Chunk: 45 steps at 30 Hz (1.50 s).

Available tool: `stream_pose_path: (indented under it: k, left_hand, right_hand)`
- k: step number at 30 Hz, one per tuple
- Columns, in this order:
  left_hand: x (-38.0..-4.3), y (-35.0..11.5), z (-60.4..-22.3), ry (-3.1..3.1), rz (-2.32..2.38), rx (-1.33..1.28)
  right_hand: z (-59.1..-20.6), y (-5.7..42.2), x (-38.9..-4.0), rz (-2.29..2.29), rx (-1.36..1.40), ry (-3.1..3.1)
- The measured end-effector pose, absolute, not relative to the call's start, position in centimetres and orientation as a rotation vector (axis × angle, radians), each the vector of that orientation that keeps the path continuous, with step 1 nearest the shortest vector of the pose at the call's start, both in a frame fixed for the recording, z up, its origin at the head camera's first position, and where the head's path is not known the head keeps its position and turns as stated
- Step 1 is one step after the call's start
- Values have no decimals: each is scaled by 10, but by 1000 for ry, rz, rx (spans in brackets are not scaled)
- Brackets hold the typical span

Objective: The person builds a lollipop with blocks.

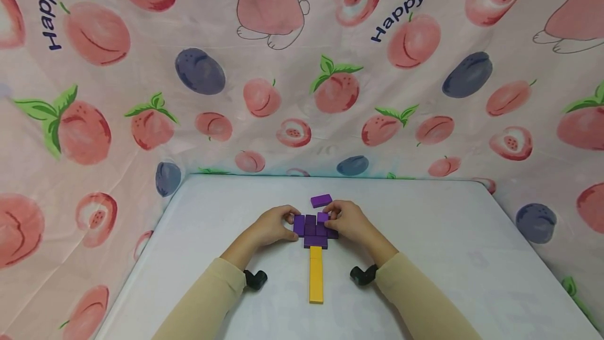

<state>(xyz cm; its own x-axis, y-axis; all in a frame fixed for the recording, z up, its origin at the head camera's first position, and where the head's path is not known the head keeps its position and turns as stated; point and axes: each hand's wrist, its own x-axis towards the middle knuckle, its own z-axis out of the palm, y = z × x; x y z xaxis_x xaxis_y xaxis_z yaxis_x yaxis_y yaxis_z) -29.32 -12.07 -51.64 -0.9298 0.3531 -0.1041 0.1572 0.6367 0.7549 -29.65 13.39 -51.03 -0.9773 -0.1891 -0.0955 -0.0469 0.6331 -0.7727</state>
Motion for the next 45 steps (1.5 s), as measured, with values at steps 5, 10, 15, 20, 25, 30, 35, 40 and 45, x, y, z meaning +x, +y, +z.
stream_pose_path:
  k: [5, 10, 15, 20, 25, 30, 35, 40, 45]
  left_hand:
    - [-293, -121, -516, 2615, 1171, 415]
    - [-293, -121, -517, 2612, 1172, 412]
    - [-293, -120, -517, 2614, 1170, 414]
    - [-293, -121, -517, 2616, 1177, 428]
    - [-294, -121, -517, 2623, 1180, 441]
    - [-295, -121, -518, 2624, 1173, 432]
    - [-295, -121, -517, 2625, 1170, 431]
    - [-294, -120, -516, 2624, 1168, 429]
    - [-294, -121, -517, 2622, 1172, 429]
  right_hand:
    - [-509, 133, -297, -1251, -208, 2692]
    - [-508, 132, -297, -1222, -221, 2696]
    - [-509, 131, -298, -1199, -232, 2703]
    - [-509, 132, -298, -1172, -237, 2706]
    - [-508, 131, -297, -1130, -241, 2721]
    - [-508, 132, -298, -1091, -261, 2745]
    - [-507, 131, -297, -1073, -265, 2743]
    - [-506, 130, -297, -1074, -259, 2734]
    - [-507, 131, -297, -1086, -259, 2728]
